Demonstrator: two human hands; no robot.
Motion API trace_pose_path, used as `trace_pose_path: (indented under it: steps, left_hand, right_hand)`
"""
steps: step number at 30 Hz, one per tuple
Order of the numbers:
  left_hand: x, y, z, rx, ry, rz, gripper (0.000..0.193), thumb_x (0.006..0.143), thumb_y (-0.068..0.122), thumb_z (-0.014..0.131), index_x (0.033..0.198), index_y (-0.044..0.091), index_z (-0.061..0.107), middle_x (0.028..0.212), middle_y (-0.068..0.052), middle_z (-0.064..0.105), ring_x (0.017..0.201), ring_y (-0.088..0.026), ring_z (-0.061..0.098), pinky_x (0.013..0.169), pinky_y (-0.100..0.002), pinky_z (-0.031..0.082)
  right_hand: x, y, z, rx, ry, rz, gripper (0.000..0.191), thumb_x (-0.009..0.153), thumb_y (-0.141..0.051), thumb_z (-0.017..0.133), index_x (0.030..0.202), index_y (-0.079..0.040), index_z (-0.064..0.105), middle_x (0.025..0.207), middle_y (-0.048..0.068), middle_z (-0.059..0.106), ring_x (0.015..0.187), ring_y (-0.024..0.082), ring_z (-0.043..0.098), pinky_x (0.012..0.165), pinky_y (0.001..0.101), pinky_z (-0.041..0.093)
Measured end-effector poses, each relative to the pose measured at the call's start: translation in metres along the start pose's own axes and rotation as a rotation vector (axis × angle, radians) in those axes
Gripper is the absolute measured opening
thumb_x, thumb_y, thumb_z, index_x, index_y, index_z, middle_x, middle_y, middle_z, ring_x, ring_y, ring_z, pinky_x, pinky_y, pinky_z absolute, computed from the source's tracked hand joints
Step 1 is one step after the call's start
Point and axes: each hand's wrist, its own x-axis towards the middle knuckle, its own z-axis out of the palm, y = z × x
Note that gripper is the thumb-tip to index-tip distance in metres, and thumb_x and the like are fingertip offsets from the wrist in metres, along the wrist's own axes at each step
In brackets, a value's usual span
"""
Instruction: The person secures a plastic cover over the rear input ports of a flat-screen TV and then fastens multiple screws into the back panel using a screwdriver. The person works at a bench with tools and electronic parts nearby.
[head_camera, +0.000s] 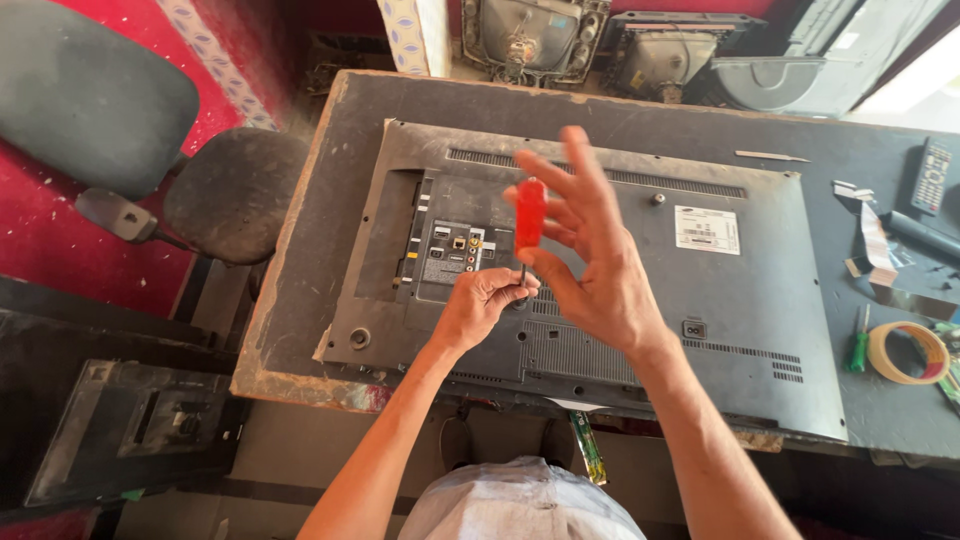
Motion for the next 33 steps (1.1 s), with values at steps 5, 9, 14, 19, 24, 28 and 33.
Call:
trace_pose_path:
  steps: [5, 9, 14, 19, 24, 28, 33]
  left_hand:
    - [-0.004, 0.013, 0.005, 0.154, 0.024, -0.017, 0.021, 0.091, -0.006, 0.071, 0.11, -0.002, 0.076, 0.1, -0.009, 0.079, 0.094, -0.014, 0.075, 0.088, -0.029, 0.062]
    - [-0.013, 0.022, 0.011, 0.221, 0.061, 0.068, 0.06, 0.075, -0.005, 0.081, 0.131, -0.001, 0.06, 0.122, -0.013, 0.07, 0.109, -0.017, 0.068, 0.093, -0.032, 0.059]
    - [-0.016, 0.018, 0.023, 0.269, 0.135, -0.015, 0.055, 0.079, -0.001, 0.081, 0.131, 0.003, 0.064, 0.113, -0.01, 0.077, 0.102, -0.016, 0.075, 0.089, -0.031, 0.062]
    - [-0.017, 0.013, 0.025, 0.383, 0.162, -0.107, 0.044, 0.08, 0.002, 0.081, 0.123, 0.003, 0.07, 0.106, -0.009, 0.079, 0.094, -0.018, 0.076, 0.083, -0.032, 0.06]
    - [-0.019, 0.0, 0.025, 0.425, 0.192, 0.033, 0.038, 0.081, 0.003, 0.08, 0.117, -0.001, 0.07, 0.108, -0.012, 0.079, 0.099, -0.022, 0.077, 0.085, -0.033, 0.059]
    - [-0.018, -0.009, 0.025, 0.567, 0.235, 0.068, 0.035, 0.08, 0.004, 0.083, 0.112, -0.001, 0.071, 0.105, -0.016, 0.076, 0.097, -0.029, 0.076, 0.083, -0.035, 0.057]
    - [-0.017, 0.002, 0.031, 0.499, 0.189, -0.003, 0.039, 0.081, 0.001, 0.077, 0.12, 0.006, 0.071, 0.104, -0.01, 0.079, 0.095, -0.024, 0.078, 0.082, -0.033, 0.057]
  right_hand:
    - [0.006, -0.008, -0.004, -0.271, -0.058, -0.005, 0.064, 0.095, 0.015, 0.064, 0.151, -0.013, 0.054, 0.134, 0.008, 0.071, 0.115, 0.016, 0.076, 0.094, 0.0314, 0.068]
    - [0.002, -0.007, -0.002, -0.292, -0.006, -0.007, 0.058, 0.091, 0.014, 0.068, 0.143, -0.008, 0.057, 0.129, 0.01, 0.071, 0.115, 0.019, 0.075, 0.097, 0.0321, 0.065]
    - [-0.002, -0.006, -0.001, -0.197, -0.014, 0.043, 0.05, 0.089, 0.017, 0.057, 0.135, -0.003, 0.057, 0.128, 0.011, 0.07, 0.113, 0.018, 0.074, 0.091, 0.0292, 0.064]
    - [-0.007, -0.004, 0.001, -0.243, 0.113, 0.042, 0.049, 0.088, 0.015, 0.069, 0.132, -0.006, 0.065, 0.107, 0.008, 0.076, 0.102, 0.015, 0.075, 0.091, 0.0285, 0.066]
    - [-0.009, -0.007, 0.009, -0.32, 0.191, 0.005, 0.049, 0.086, 0.012, 0.076, 0.13, -0.008, 0.067, 0.105, 0.009, 0.077, 0.098, 0.014, 0.076, 0.087, 0.0289, 0.065]
    - [-0.01, -0.011, 0.012, -0.281, 0.192, 0.028, 0.052, 0.087, 0.016, 0.068, 0.132, -0.008, 0.067, 0.113, 0.011, 0.076, 0.098, 0.013, 0.074, 0.085, 0.0288, 0.066]
    - [-0.015, -0.019, -0.014, -0.177, 0.322, -0.04, 0.059, 0.095, 0.013, 0.068, 0.148, -0.008, 0.052, 0.111, 0.011, 0.072, 0.099, 0.015, 0.073, 0.09, 0.0301, 0.065]
